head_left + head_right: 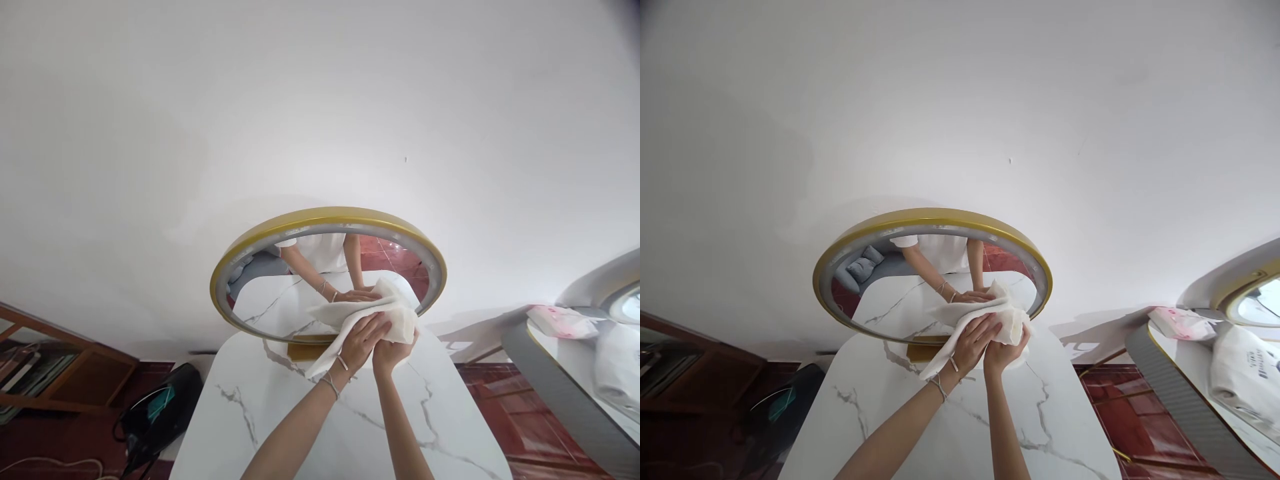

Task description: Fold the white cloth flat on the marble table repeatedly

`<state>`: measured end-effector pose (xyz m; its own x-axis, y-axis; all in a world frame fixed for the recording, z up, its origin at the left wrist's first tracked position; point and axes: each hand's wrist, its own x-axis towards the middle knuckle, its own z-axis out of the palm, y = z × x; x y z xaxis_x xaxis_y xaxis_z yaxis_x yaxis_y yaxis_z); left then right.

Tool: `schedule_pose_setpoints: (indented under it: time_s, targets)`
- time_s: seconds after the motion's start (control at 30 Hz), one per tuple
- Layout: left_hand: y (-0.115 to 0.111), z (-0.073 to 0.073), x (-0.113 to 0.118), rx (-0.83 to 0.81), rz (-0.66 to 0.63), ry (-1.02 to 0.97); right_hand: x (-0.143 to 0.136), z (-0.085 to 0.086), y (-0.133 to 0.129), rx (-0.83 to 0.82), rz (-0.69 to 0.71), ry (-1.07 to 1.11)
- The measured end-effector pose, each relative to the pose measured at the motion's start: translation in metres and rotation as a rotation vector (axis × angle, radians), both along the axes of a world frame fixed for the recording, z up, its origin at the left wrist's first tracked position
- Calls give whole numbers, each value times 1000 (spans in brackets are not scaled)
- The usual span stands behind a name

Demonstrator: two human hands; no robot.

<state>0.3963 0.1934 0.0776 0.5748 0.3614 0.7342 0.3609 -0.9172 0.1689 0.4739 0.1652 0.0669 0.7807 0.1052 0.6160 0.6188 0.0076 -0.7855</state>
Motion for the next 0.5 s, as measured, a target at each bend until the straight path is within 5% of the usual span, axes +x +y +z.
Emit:
schedule_pose_setpoints:
  time_s: [0.17, 0.5]
  targets:
    - [7, 36, 2, 135, 129, -182, 10, 47, 18, 156, -49, -207]
    - [42, 138, -26, 339, 373, -473, 12, 151, 42, 222, -55, -530]
